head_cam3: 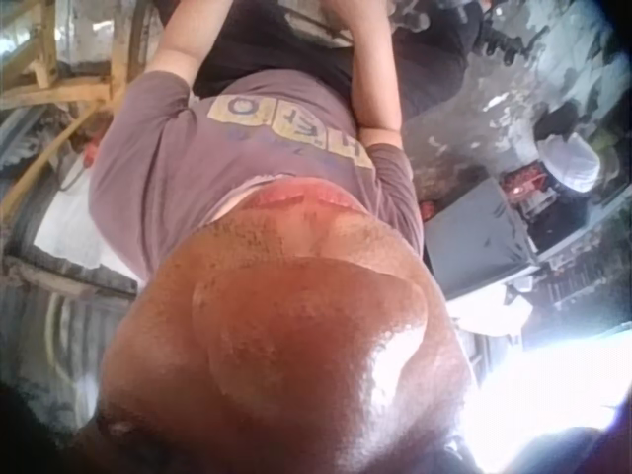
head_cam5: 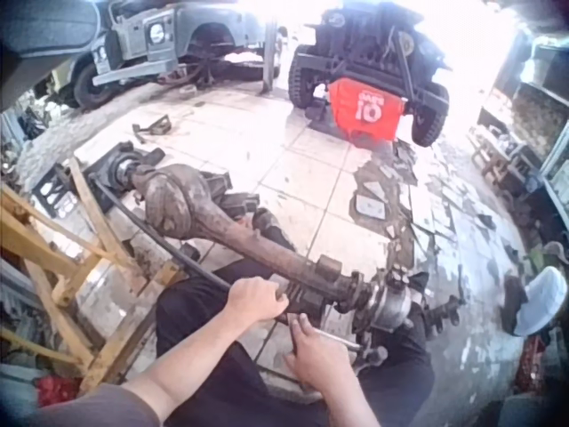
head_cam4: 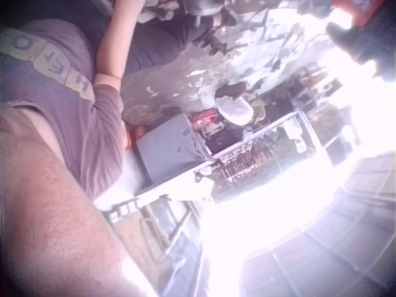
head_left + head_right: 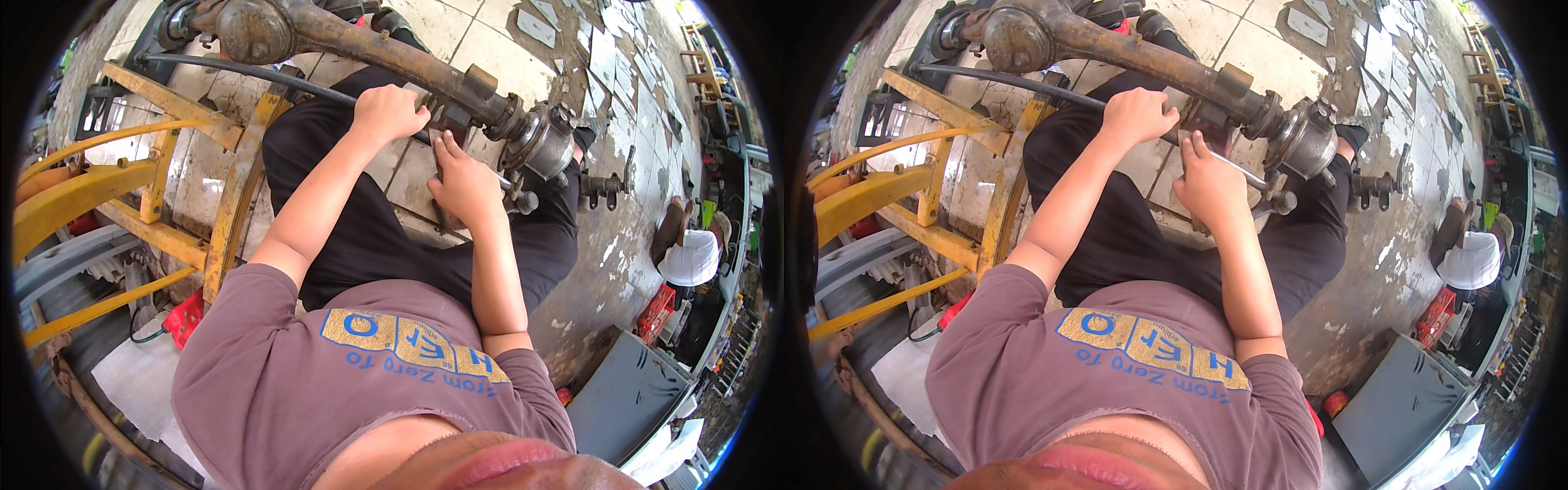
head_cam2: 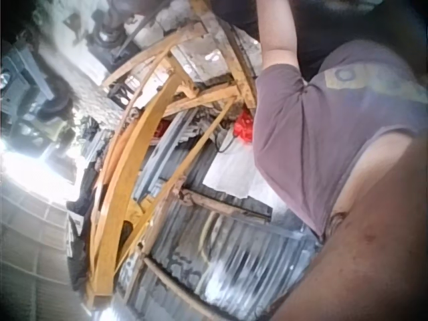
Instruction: The person sits on the floor and uses a metal rod to repeatedly tap a component on a vehicle axle assembly mounted on a yellow stand. The person adjusts hand positions and the rod angle while continuing to strike the same area.
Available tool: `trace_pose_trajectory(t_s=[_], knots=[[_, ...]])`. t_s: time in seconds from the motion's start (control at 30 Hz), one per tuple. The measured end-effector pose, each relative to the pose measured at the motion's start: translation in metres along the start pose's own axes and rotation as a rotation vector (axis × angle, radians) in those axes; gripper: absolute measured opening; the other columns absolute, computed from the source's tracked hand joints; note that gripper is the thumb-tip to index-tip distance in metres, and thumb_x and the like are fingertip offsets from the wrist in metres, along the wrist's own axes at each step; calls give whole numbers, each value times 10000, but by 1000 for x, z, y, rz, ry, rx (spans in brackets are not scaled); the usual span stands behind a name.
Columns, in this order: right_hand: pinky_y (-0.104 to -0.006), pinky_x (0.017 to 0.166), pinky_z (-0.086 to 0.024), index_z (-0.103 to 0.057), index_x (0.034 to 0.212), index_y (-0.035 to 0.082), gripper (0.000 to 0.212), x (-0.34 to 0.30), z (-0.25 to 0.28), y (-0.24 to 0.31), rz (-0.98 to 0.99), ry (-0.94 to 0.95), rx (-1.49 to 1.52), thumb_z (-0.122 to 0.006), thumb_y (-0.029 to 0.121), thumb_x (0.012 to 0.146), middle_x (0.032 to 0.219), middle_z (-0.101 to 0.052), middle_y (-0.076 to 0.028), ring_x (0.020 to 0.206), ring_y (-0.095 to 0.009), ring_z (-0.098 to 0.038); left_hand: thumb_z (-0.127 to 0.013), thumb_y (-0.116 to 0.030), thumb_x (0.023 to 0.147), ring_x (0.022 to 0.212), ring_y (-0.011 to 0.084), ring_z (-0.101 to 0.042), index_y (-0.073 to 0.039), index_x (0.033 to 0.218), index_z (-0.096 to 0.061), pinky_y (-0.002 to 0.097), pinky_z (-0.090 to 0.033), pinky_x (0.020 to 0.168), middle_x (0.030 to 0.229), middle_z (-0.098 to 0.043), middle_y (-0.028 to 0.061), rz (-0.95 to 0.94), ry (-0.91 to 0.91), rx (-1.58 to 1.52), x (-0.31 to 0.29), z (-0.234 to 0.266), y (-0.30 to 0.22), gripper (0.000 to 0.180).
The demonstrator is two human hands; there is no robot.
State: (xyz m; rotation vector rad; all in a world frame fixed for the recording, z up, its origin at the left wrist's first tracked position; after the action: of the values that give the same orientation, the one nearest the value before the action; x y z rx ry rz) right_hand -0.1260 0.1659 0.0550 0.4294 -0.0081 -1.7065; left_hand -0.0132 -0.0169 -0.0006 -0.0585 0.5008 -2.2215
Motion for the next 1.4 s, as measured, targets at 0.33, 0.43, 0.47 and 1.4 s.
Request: trace_pose_trajectory(t_s=[0.33, 0.43, 0.47, 1.4], knots=[[-475, 936, -667, -544, 1632, 11, 825, 4, -20, -2, 15, -141, 38, -731, 285, 876, 1718, -528, -202, 1140, -366, -804, -695, -490, 964, 913, 371, -816, -105, 978, -848, 502, -656, 837, 925, -833, 159, -11, 12, 5, 0, 1, -2, 415], [-474, 922, -671, -541, 1637, 18, 830, 2, -11, 1, -15, -70, 16, -734, 280, 874, 1716, -532, -196, 1128, -361, -808, -696, -491, 965, 909, 374, -814, -102, 968, -844, 504, -656, 836, 915, -830, 158, -3, 10, 1, -1, 1, 0, 416], [-474, 917, -672, -542, 1636, 19, 828, 2, -13, 2, -17, -81, 12, -734, 279, 874, 1715, -533, -195, 1126, -359, -809, -696, -490, 965, 911, 374, -814, -102, 969, -843, 505, -655, 837, 915, -830, 159, -5, 12, 3, -1, 1, 0, 415], [-464, 928, -668, -567, 1618, 31, 802, 2, 0, 2, -38, -13, -27, -743, 327, 894, 1701, -557, -175, 1167, -334, -799, -648, -376, 993, 863, 403, -789, -111, 917, -785, 543, -638, 809, 845, -789, 177, -169, -34, -57, 1, -5, 9, 307]])
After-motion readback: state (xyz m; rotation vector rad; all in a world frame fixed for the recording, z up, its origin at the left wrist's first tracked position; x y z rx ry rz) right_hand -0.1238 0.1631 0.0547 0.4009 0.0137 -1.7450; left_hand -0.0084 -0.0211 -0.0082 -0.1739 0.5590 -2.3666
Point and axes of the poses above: each hand's wrist, its own x-axis towards the middle knuckle, its own z-axis out of the back of the hand, y = z × x, the point moved 1 cm from there along x, towards the middle knuckle
